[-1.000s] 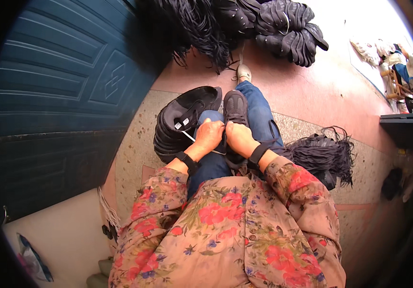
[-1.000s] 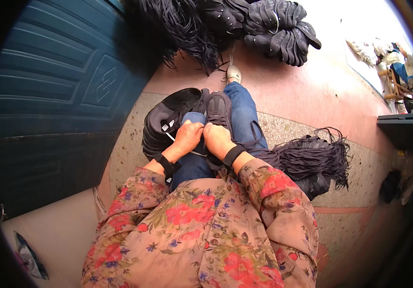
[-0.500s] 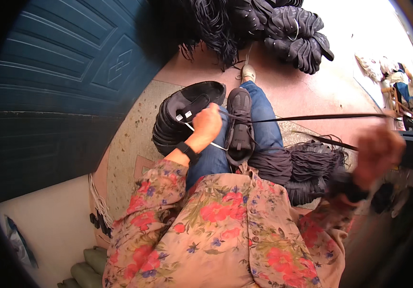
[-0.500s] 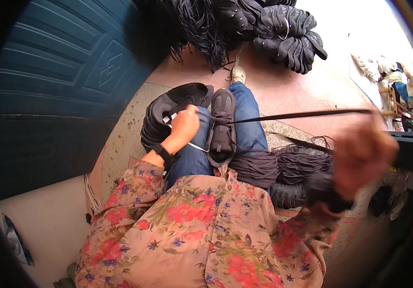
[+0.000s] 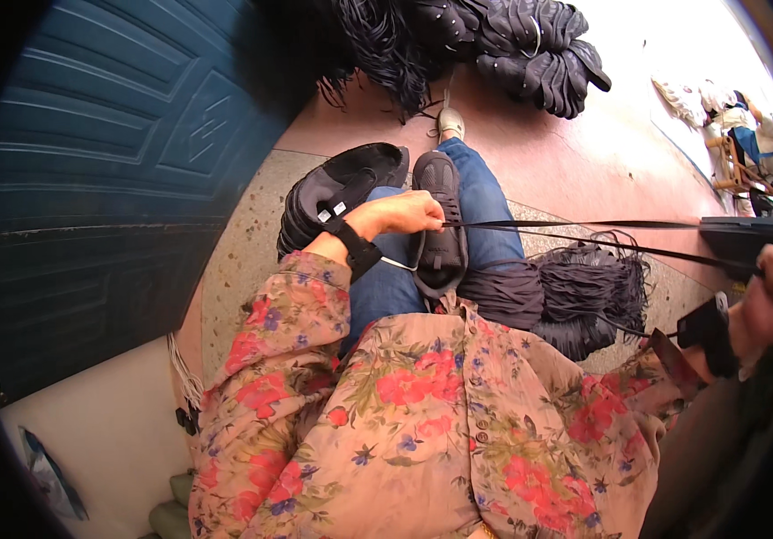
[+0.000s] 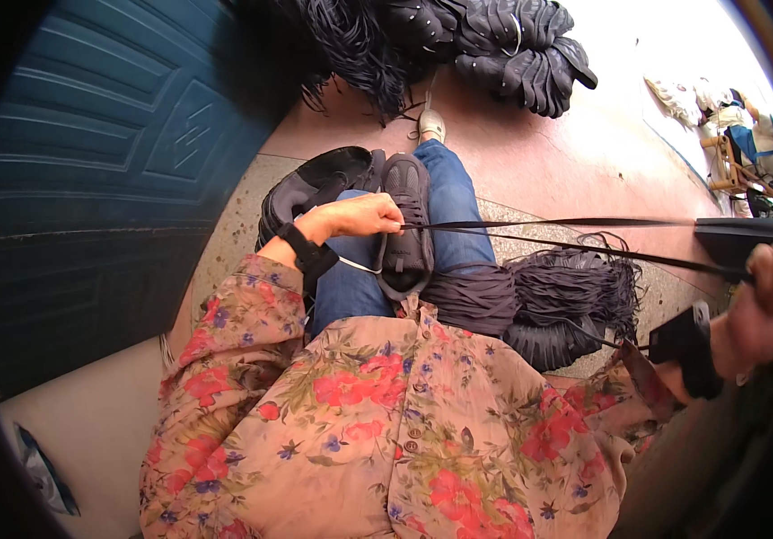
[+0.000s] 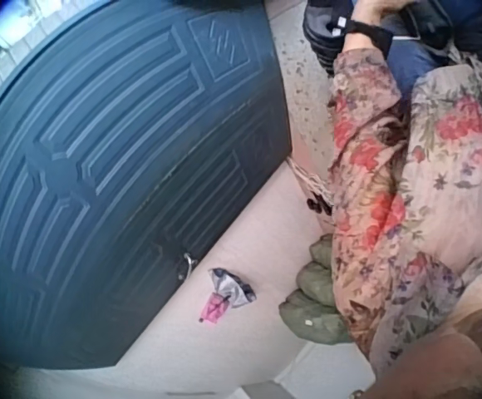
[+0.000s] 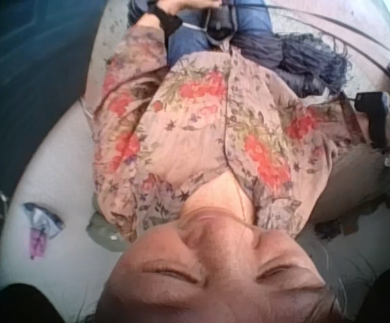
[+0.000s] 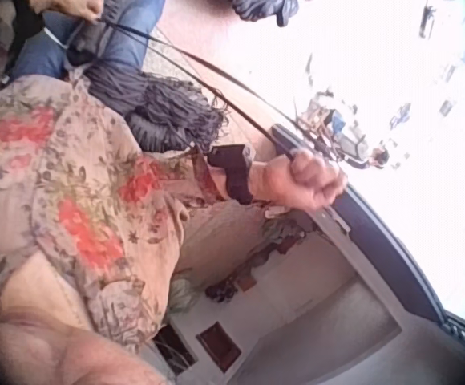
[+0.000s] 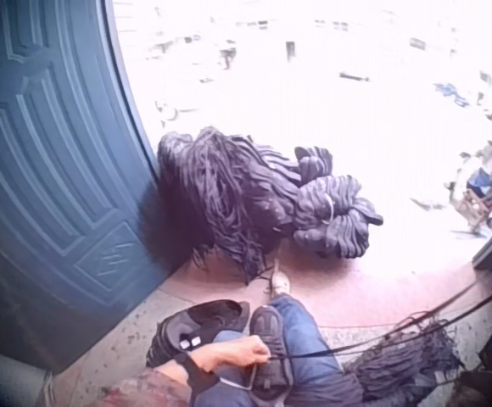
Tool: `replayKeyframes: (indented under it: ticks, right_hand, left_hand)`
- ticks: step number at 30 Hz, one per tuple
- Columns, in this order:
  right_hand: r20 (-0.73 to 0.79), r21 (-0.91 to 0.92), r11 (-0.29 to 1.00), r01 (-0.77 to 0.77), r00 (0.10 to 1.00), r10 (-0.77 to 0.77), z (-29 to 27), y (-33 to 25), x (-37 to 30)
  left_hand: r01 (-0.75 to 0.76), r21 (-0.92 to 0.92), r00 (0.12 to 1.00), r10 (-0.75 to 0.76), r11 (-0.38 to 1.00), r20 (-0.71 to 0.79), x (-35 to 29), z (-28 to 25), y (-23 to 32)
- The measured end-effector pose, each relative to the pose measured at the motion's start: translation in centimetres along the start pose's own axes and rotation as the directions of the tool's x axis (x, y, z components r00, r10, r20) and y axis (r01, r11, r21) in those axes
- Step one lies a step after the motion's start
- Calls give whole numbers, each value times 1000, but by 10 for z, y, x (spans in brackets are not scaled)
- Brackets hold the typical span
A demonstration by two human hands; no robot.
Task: The recorder is sitting on the floor lacing and tying black shoes.
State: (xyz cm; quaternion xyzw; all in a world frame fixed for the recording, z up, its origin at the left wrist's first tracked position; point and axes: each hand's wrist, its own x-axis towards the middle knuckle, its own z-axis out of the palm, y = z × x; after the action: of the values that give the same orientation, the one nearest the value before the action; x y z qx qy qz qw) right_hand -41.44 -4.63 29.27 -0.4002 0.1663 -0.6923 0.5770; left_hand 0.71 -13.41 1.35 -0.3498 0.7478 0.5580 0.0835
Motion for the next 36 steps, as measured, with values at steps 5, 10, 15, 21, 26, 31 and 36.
replayKeyframes:
  ticks: [5,10,15,21,26,31,36]
  right_hand:
    - [-658,-482,650,-587,733,174,-60,134,6]
    - [-398,-773,214,-596,720,568,-49,270,-59]
    - [-71,-966,134,-220,727,683,-14,333,-81]
    - [-177,-903,186,-387,730,660,-3,353,-82]
    - [-71,-996,5,-90,819,570,1,365,-85]
    - [-70,-996,10,-88,850,521,-6,383,-88]
    - [-54,-991,75,-109,850,524,-12,374,-77]
  left_hand:
    - [-169,-334,981,125,927,-149,-75,-40,30]
    - [-675,-579,601,-114,458,-791,-186,-126,30]
    - [-871,-411,358,-225,270,-906,-268,-150,-25]
    - [-327,-686,544,-464,650,-699,-152,-49,-33]
    - [-61,-837,775,-502,544,-383,-64,26,0]
    - [111,-611,754,-467,784,-463,-18,60,17]
    - [386,205,719,-154,900,-677,2,74,36]
